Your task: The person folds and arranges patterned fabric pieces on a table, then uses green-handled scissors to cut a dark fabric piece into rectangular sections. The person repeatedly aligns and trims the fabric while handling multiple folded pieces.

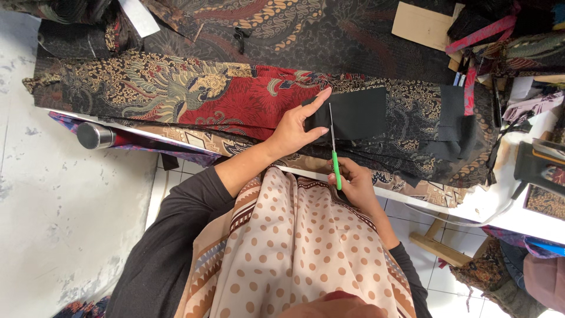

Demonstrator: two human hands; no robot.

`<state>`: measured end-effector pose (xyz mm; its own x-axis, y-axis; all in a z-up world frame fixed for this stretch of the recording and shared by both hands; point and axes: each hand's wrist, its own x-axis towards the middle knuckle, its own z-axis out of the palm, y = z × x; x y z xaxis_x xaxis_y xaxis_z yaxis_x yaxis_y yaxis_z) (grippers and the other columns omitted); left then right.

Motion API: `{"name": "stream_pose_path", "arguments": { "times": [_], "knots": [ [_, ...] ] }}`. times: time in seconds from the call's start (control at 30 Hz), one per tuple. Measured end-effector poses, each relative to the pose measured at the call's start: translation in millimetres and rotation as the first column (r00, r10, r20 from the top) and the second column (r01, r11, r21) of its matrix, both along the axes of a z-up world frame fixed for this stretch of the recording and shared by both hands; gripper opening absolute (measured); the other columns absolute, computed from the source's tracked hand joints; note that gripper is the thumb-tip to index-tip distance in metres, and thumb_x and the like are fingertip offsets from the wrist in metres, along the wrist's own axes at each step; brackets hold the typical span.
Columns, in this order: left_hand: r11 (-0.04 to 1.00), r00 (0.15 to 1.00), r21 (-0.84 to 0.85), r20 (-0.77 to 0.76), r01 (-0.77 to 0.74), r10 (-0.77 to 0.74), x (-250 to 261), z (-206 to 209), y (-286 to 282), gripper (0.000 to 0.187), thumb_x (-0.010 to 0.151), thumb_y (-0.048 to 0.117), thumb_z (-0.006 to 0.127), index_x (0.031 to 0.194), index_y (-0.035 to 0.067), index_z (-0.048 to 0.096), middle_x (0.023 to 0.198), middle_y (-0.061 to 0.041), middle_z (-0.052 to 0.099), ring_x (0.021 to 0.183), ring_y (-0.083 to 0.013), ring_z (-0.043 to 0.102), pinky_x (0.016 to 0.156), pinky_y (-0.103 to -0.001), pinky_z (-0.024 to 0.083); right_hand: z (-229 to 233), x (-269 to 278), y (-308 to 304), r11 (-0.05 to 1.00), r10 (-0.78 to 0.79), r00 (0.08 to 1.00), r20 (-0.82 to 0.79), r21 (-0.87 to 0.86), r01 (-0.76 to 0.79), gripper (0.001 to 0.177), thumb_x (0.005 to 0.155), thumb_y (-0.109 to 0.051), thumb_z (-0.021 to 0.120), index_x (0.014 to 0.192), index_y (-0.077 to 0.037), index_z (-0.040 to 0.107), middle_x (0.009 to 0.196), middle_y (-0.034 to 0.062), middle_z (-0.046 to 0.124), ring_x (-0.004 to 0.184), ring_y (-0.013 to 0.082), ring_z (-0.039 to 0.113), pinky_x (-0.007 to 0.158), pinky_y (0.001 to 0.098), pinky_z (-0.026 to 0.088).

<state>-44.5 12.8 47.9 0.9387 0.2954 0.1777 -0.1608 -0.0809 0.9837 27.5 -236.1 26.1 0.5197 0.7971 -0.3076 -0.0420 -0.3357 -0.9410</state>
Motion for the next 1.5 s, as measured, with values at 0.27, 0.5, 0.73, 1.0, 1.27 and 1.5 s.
{"name": "stream_pose_path", "arguments": {
  "times": [0.27,0.5,0.73,1.0,1.27,1.5],
  "knots": [
    [0.999,1.000,-0.034,-0.004,0.026,-0.026,-4,-6,0,0.089,0.087,-0.004,0.077,0.163,0.007,0.031,0.167,-0.017,0.040,0.153,-0.0208,0.042,0.125,-0.031,0.033,0,3,12,0.999,-0.021,0.999,-0.042,0.030,0.022,0.026,0.097,-0.006,0.068,0.122,0.002,0.066,0.083,0.0007,0.072,0.076,0.0059,0.066,0.071,0.0226,0.055],
    [0.997,0.999,-0.068,0.008,0.038,-0.038,-8,-15,-2,0.090,0.088,-0.004,0.076,0.164,0.006,0.029,0.168,-0.017,0.038,0.154,-0.0194,0.040,0.124,-0.030,0.033,1,3,22,1.000,-0.020,0.996,-0.086,-0.012,0.019,0.026,0.098,-0.007,0.066,0.122,0.002,0.065,0.082,0.0013,0.070,0.076,0.0064,0.065,0.068,0.0230,0.050],
    [1.000,0.999,0.003,-0.041,-0.002,0.002,-12,-22,0,0.092,0.087,-0.001,0.078,0.164,0.006,0.028,0.157,-0.018,0.052,0.141,-0.0200,0.054,0.117,-0.032,0.041,10,4,35,0.998,-0.023,0.998,-0.053,-0.068,0.019,0.026,0.097,-0.014,0.067,0.117,0.001,0.067,0.077,0.0004,0.070,0.071,0.0041,0.063,0.062,0.0206,0.048],
    [0.999,0.989,0.047,-0.146,-0.017,0.023,-13,-29,-4,0.096,0.085,0.006,0.080,0.164,0.011,0.027,0.127,-0.018,0.069,0.118,-0.0198,0.068,0.107,-0.031,0.049,0,12,48,0.993,-0.082,0.989,-0.124,-0.096,0.070,0.024,0.096,-0.018,0.070,0.112,-0.001,0.070,0.070,-0.0002,0.068,0.058,0.0019,0.055,0.051,0.0191,0.040],
    [0.994,0.985,0.105,-0.169,-0.003,0.021,-13,-36,-6,0.098,0.084,0.009,0.079,0.165,0.012,0.024,0.126,-0.021,0.069,0.110,-0.0244,0.070,0.103,-0.032,0.050,5,19,48,0.992,-0.087,0.971,-0.222,-0.111,0.064,0.025,0.096,-0.021,0.070,0.108,0.000,0.071,0.065,0.0007,0.067,0.047,0.0015,0.043,0.044,0.0193,0.031],
    [0.978,0.987,0.211,-0.153,-0.004,0.037,-13,-34,-7,0.100,0.081,0.011,0.080,0.163,0.010,0.022,0.155,-0.024,0.051,0.112,-0.0338,0.068,0.103,-0.036,0.050,6,20,61,0.985,-0.103,0.983,-0.149,-0.152,0.081,0.028,0.095,-0.022,0.072,0.112,0.000,0.072,0.065,0.0014,0.066,0.049,0.0014,0.044,0.045,0.0206,0.031]
  ]
}}
